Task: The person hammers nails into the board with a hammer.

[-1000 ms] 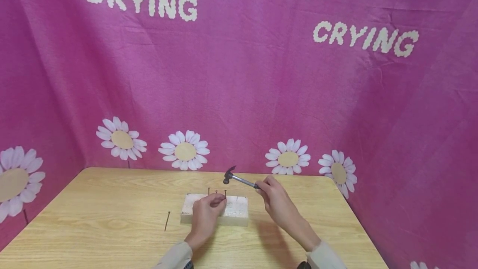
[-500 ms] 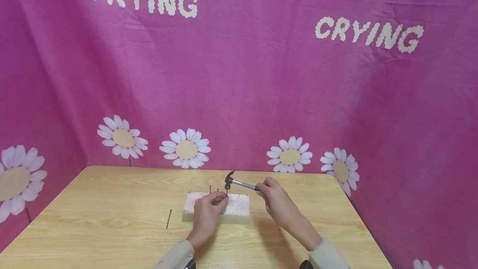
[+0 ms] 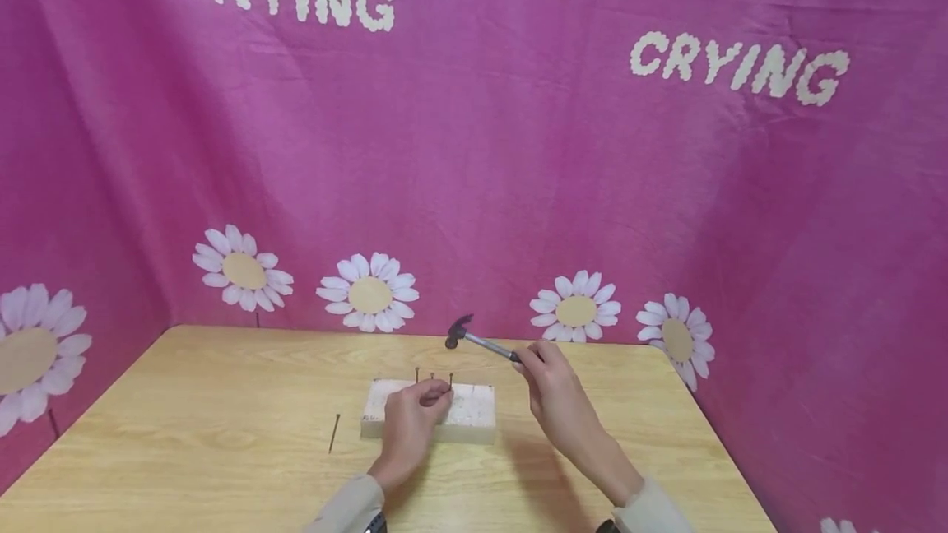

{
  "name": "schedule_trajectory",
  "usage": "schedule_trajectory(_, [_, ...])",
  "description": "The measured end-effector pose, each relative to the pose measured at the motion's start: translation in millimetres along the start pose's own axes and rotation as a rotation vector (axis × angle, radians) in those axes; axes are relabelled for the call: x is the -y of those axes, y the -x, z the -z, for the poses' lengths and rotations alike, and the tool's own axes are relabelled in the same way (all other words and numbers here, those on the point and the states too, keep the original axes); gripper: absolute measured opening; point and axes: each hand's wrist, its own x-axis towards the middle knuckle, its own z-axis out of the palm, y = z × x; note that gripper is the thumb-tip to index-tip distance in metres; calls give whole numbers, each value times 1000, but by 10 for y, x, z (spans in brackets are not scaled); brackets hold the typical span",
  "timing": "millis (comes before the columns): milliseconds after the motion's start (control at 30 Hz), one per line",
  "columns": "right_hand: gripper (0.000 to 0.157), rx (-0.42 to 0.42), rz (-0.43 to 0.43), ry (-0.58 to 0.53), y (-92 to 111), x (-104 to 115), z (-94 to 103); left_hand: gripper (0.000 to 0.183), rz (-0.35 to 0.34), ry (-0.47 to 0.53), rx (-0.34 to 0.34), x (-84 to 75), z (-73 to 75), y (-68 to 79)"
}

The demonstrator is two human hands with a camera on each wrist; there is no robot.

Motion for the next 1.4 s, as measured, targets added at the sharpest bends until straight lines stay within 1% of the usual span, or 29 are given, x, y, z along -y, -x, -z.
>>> schedule_trajectory(33, [28,-25,-10,-14,-6,12,9,8,-4,5,2,0,1,1])
schedule_trajectory(100, [26,-17,-11,-18,-8,45,23,7,-5,12,9,-5,6,4])
schedule_trajectory(167, [24,42,20,1,13,43,18,6,-11,20,11,-12,8,6])
schedule_trajectory(200, [22,72,37,21,24,46,23,5,-2,22,17,-18,9,7])
schedule_trajectory(267, [21,99,55,52,35,43,37,5,12,25,28,-31,9,7])
schedule_trajectory(300, [21,81,51,52,34,37,46,5,16,28,33,-38,9,4])
schedule_trajectory(400, [23,-25,-19,34,19,38,73,5,26,33,48,-52,7,-1])
schedule_trajectory(433, [24,-45,-37,25,21,38,70,5,23,31,49,-49,6,-2])
schedule_trajectory(467, [23,-47,-45,28,26,43,63,5,18,31,49,-47,6,-2])
schedule_trajectory(500, [23,-31,-43,32,35,48,51,5,10,27,44,-42,6,-3])
schedule_trajectory(600, [21,50,-18,72,40,62,3,5,16,16,28,-26,14,-5])
schedule_trajectory(633, [21,61,-11,75,30,65,-9,5,20,16,22,-25,19,-8])
schedule_trajectory(667, [20,56,-18,71,12,65,-13,5,21,15,20,-23,21,-9])
schedule_trajectory(800, [23,-88,-69,1,-52,45,22,4,40,20,43,-23,6,-19])
schedule_trajectory(833, [23,-94,-69,-9,-49,40,35,4,36,24,48,-25,-3,-20])
schedule_trajectory(867, [24,-78,-59,-2,-40,33,45,4,31,25,49,-23,-14,-22])
schedule_trajectory(967, [23,26,-7,47,13,3,42,4,18,22,35,-23,-33,-31])
schedule_trajectory(1000, [24,40,14,57,24,-8,38,5,11,19,29,-25,-34,-34])
schedule_trajectory(1033, [26,33,25,54,28,-15,38,5,11,18,28,-28,-33,-34])
schedule_trajectory(1067, [28,1,23,44,25,-22,34,5,13,18,29,-30,-30,-35])
schedule_trajectory(1133, [30,-92,-9,3,21,-31,29,5,17,18,37,-31,-29,-30])
schedule_trajectory(1167, [32,-125,-21,-21,22,-30,28,5,19,18,40,-32,-30,-27])
schedule_trajectory(1200, [32,-136,-24,-35,27,-26,25,5,14,20,37,-32,-33,-24])
schedule_trajectory(1233, [30,-119,-23,-32,41,-29,8,4,14,21,35,-32,-35,-22])
schedule_trajectory(1333, [26,-6,6,16,93,-30,-33,5,-10,20,18,-31,-48,-26])
schedule_trajectory(1367, [26,15,18,30,103,-26,-37,5,-9,20,17,-31,-50,-28])
schedule_trajectory(1400, [25,16,21,35,107,-22,-41,5,-9,21,18,-34,-50,-29])
